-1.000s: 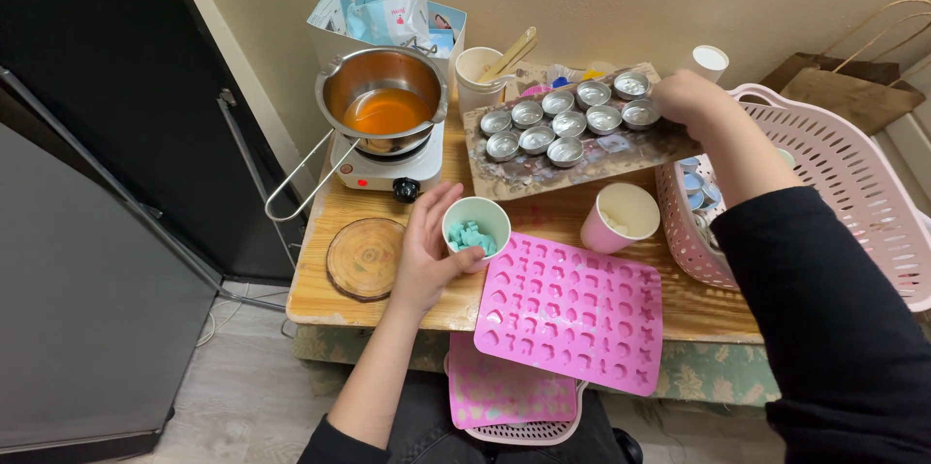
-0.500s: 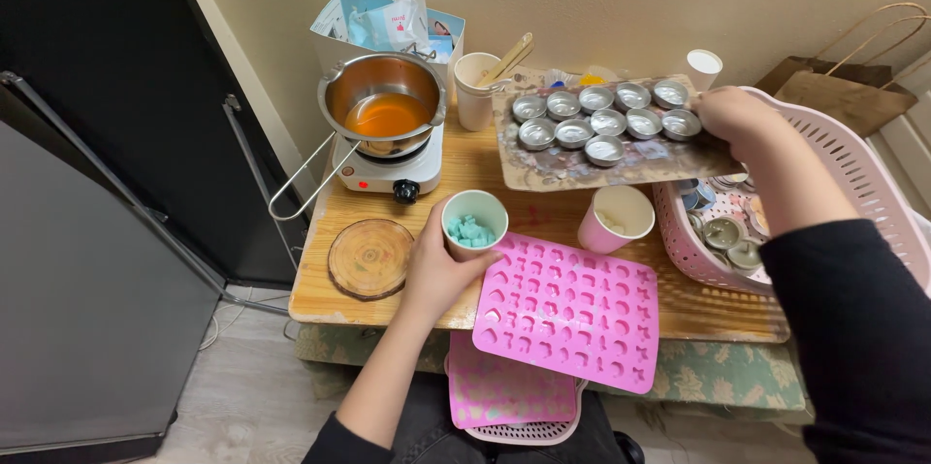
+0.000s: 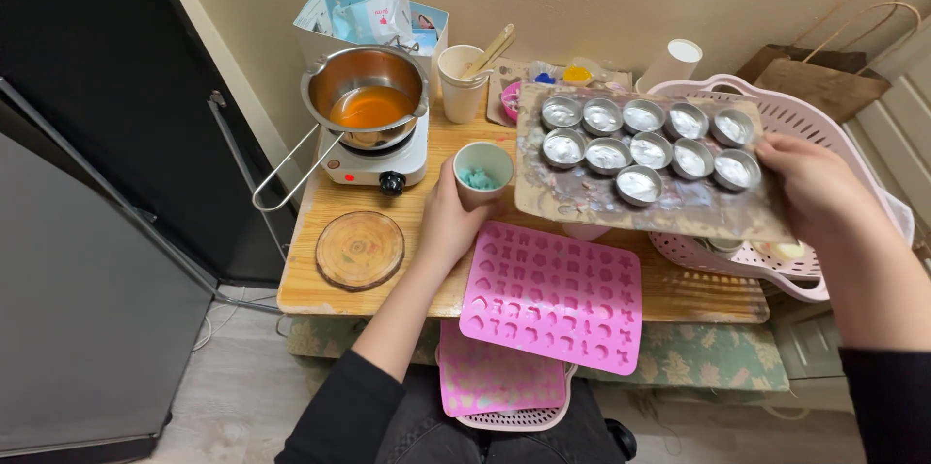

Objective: Remove wax pieces from a mold and place them into a cup.

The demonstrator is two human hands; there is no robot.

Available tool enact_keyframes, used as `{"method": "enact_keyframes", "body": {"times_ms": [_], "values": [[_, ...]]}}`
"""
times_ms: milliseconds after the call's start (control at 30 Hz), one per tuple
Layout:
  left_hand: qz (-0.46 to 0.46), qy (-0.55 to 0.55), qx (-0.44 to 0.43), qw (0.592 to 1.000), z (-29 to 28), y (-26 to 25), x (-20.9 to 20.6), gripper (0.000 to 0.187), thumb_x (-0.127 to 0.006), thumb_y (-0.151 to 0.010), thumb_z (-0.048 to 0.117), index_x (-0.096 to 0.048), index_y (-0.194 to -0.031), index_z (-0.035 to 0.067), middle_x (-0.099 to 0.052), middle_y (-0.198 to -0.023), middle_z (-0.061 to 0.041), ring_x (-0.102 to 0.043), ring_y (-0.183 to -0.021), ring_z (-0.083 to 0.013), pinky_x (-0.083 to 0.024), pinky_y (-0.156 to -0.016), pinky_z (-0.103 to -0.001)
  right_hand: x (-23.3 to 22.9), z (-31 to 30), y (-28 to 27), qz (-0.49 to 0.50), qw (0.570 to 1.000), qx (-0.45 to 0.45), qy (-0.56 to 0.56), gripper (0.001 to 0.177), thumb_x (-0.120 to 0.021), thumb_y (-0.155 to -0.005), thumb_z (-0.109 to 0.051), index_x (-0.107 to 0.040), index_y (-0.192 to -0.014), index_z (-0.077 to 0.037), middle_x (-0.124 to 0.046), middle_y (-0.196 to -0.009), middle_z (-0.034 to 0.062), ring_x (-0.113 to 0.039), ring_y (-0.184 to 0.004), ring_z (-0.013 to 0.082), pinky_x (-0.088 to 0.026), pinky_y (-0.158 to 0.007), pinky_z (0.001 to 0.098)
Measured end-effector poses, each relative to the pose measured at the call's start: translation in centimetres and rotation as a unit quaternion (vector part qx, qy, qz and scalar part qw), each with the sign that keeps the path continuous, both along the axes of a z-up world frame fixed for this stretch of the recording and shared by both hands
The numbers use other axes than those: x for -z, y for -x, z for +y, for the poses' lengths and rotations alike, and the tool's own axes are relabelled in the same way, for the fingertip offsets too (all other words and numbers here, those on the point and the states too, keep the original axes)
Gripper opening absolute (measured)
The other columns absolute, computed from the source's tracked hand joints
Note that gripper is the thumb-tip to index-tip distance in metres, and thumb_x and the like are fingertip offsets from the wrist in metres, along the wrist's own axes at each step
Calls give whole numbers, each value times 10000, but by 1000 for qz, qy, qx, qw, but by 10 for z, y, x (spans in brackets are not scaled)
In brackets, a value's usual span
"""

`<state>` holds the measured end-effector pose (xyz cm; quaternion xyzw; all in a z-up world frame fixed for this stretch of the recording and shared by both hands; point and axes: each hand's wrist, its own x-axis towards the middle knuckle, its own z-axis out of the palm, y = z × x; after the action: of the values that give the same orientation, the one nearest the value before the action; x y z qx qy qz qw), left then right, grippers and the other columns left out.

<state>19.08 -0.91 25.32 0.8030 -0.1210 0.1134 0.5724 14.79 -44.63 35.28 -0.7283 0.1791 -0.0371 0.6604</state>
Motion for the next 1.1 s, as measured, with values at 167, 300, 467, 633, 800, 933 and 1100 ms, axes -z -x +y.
{"method": "enact_keyframes", "body": {"times_ms": [167, 300, 467, 633, 800, 933, 1100], "values": [[-1, -24, -23, 999, 0, 6, -7, 968, -880, -743, 182, -310, -1516, 65, -559, -1389, -247, -562, -1283, -411, -489, -1026, -466, 10, -6, 53, -49, 998, 31, -34, 327, -440, -1122, -149, -585, -1354, 29, -682, -1219, 120, -662, -1055, 192, -532, -954, 372], [-165, -16, -80, 983, -3, 58, -23, 1007, -872, -813, 164, -235, -1573, -15, -328, -1593, -320, -350, -1491, -453, -346, -1204, -490, 15, -13, 93, -113, 991, 33, -66, 399, -405, -1105, -134, -543, -1442, 29, -652, -1351, 131, -659, -1155, 186, -494, -1040, 348], [-150, -53, 59, 985, -42, 78, -34, 1030, -872, -751, 187, -272, -1574, 28, -379, -1583, -269, -370, -1497, -417, -345, -1226, -469, 42, -41, 129, -140, 987, 60, -39, 408, -386, -1176, -156, -501, -1479, 91, -614, -1402, 185, -630, -1214, 223, -471, -1086, 381], [-79, -43, 153, 984, -86, 46, -36, 1174, -901, -638, 254, -202, -1556, 32, -432, -1501, -278, -455, -1373, -442, -421, -1107, -481, 54, -43, 162, -173, 982, 63, -36, 437, -331, -1170, -164, -464, -1513, 72, -585, -1459, 190, -605, -1259, 244, -468, -1116, 422], [-57, -102, 140, 983, -115, 8, -7, 1048, -829, -744, 199, -220, -1593, 113, -650, -1254, -287, -660, -1103, -484, -557, -920, -526, 47, -17, 183, -168, 980, 98, -51, 464, -317, -1185, -190, -441, -1551, 66, -567, -1497, 190, -583, -1298, 272, -461, -1117, 450], [-51, -140, 111, 983, -114, 1, -10, 1051, -843, -748, 193, -206, -1576, 78, -651, -1194, -315, -668, -1017, -507, -555, -866, -550, 56, -18, 193, -142, 982, 118, -44, 506, -309, -1157, -213, -438, -1568, 53, -573, -1470, 190, -588, -1271, 280, -471, -1083, 456], [-148, -94, 101, 979, -83, 49, -21, 1074, -842, -767, 218, -174, -1561, -60, -434, -1484, -373, -473, -1349, -503, -430, -1101, -520, 83, -45, 216, -184, 977, 92, -48, 414, -322, -1209, -211, -403, -1492, 80, -547, -1462, 205, -565, -1319, 295, -434, -1143, 462]]}}
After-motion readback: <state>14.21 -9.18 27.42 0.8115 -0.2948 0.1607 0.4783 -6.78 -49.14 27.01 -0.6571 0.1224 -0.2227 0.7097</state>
